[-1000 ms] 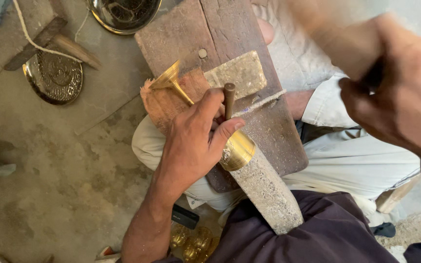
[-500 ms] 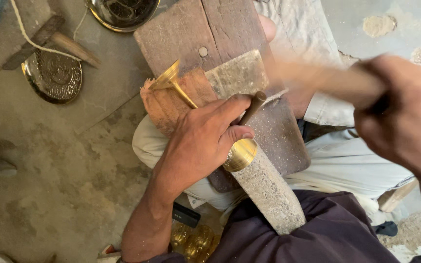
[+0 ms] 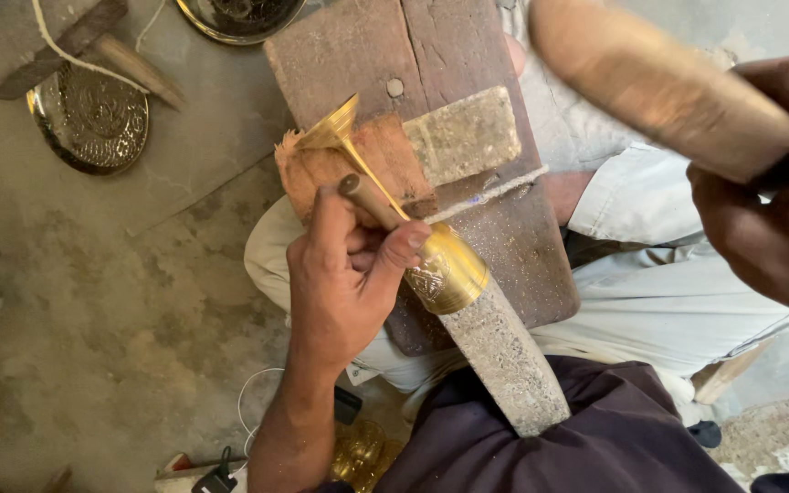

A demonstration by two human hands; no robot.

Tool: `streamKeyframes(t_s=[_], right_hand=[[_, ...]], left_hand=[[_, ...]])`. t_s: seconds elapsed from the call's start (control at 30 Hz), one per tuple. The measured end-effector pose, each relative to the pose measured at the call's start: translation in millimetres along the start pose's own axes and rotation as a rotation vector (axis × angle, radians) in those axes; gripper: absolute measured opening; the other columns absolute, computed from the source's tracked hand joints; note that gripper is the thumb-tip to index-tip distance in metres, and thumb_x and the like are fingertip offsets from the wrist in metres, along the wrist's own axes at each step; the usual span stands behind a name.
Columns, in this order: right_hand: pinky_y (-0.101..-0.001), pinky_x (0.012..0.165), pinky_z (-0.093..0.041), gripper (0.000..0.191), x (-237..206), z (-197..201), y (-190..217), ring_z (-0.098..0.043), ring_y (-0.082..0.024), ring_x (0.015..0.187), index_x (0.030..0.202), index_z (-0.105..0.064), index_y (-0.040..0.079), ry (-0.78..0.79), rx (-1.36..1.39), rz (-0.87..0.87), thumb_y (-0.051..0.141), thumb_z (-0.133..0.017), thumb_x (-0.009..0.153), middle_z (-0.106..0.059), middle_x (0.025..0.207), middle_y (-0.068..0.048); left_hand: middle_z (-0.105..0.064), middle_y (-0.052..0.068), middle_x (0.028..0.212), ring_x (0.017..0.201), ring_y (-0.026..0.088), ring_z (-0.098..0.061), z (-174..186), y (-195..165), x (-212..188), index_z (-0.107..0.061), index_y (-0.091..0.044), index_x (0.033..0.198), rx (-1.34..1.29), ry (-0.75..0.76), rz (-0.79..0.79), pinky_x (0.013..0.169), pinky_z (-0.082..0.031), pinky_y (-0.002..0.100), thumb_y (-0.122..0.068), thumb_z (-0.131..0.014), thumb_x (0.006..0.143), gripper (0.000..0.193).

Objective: The person sits on the floor and hammers a brass goblet-shaped vessel resting on a brick and stone support, holding a metal punch against the vessel's surface with one hand while striking it with a wooden mallet in the other. They reposition the punch and rotate the vessel to work different areas of the brass surface.

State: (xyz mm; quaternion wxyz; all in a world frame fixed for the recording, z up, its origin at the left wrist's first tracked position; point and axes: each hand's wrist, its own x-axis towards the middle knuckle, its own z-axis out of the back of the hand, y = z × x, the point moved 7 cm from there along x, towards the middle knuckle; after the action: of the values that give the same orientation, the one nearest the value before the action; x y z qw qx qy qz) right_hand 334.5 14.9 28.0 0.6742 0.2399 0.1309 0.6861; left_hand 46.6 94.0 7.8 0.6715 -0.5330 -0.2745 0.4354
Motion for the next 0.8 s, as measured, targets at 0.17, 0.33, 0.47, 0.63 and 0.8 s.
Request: streamKeyframes(t_s=[0.17,0.33,0.47,0.63,0.8], right_hand=[[-0.0273,0.075,-0.056,0.032,18,-1,19,-0.071,-0.029,0.098,0.132,-0.046,-0.012,-0.047,0.089,0.155,-0.022,-0.056,0.103,-0.063,0.11,-0.025],[-0.0341,0.071,-0.056,0.033,48,8,51,-0.072,-0.031,0.094,0.13,-0.056,-0.009,0.0,-0.006,0.183,-0.021,-0.062,0.1,-0.067,0.108,-0.025],[-0.04,0.078,-0.057,0.039,74,15,77,-0.072,-0.034,0.101,0.132,-0.058,-0.007,0.033,0.095,0.132,-0.016,-0.067,0.096,-0.068,0.113,-0.026],[-0.0406,0.077,-0.06,0.056,84,13,91,-0.074,-0.034,0.094,0.122,-0.067,-0.002,0.166,-0.28,0.281,-0.019,-0.064,0.069,-0.073,0.104,-0.023],[-0.0416,0.081,-0.059,0.047,73,12,65,-0.07,-0.036,0.105,0.127,-0.062,-0.009,0.102,-0.018,0.102,-0.025,-0.056,0.084,-0.068,0.11,-0.026]], left_hand=[[-0.076,0.008,0.09,0.079,0.008,-0.074,-4,16,-7,-0.051,0.001,0.108,-0.082,-0.022,0.05,0.065,-0.062,0.023,-0.016,-0.074,0.101,0.029],[-0.074,0.007,0.087,0.078,0.008,-0.074,-5,16,-6,-0.055,0.002,0.115,0.014,-0.017,0.001,0.065,-0.063,0.023,-0.017,-0.073,0.102,0.03],[-0.074,0.006,0.088,0.078,0.009,-0.076,-6,16,-6,-0.055,0.001,0.114,0.023,-0.012,-0.014,0.064,-0.063,0.024,-0.018,-0.073,0.103,0.029],[-0.07,0.007,0.091,0.078,0.013,-0.075,-9,7,-5,-0.058,0.001,0.113,0.133,-0.032,-0.119,0.063,-0.062,0.025,-0.021,-0.075,0.102,0.029],[-0.065,0.007,0.085,0.071,0.015,-0.069,-10,3,4,-0.058,0.001,0.115,0.181,0.095,-0.141,0.061,-0.056,0.03,-0.025,-0.076,0.099,0.035]])
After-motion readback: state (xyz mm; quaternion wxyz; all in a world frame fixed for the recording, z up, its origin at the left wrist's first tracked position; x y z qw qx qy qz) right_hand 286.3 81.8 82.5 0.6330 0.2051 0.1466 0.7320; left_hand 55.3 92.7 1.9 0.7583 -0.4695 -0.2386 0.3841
